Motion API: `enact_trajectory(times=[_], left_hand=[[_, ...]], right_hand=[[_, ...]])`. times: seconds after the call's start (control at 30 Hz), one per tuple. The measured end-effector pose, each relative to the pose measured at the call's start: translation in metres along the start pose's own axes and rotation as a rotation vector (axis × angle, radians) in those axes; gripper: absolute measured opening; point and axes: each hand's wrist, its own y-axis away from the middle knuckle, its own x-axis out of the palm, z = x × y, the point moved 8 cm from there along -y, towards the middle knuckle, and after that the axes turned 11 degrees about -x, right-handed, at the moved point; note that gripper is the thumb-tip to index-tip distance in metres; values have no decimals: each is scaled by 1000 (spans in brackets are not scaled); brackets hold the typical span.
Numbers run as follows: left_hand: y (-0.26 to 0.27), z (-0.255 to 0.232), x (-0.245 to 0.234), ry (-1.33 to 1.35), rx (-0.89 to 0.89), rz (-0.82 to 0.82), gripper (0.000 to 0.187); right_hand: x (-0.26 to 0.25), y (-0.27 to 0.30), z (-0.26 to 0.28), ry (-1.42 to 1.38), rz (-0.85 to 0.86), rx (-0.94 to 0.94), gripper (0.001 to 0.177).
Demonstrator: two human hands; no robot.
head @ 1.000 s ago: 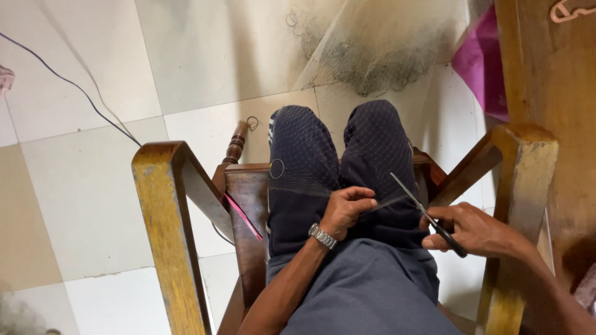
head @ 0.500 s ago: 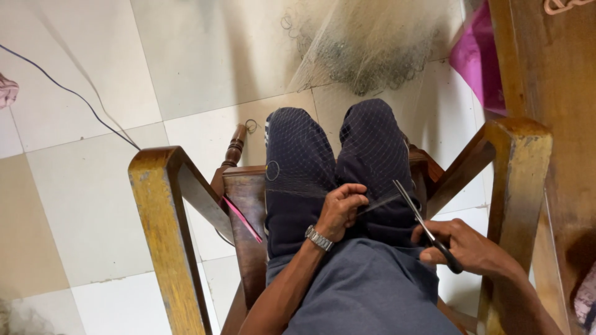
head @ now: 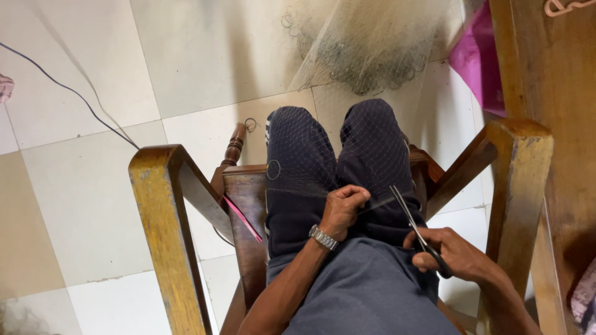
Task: Trimming a fine-mesh fishing net with scissors while seated in a chair
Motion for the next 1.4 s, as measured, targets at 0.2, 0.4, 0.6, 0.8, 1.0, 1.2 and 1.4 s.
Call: enact_trajectory(times=[0.2,0.4,0.6,0.8,1.0,1.2,1.4], left_hand=[[-1,4,0,34,8,38,8],[-2,10,-2,23,37,74,7],[6,10,-3,-42,28,103,6],[2,11,-2,-2,31,131,6],[4,8,0,10,27,143,6],[3,8,0,30,50,150,7],[1,5,0,0,124,115,8]], right_hand=[[12,8,-2,11,59,167,28],[20,4,4,-5,94,150,24],[23,2,0,-22,105,141,31],[30,-1,6,-2,153,71,30],[33,-10,4,-82,126,98,33],[30,-7,14,-47,116,73,29],[-4,8,24,673,-45,394,44]])
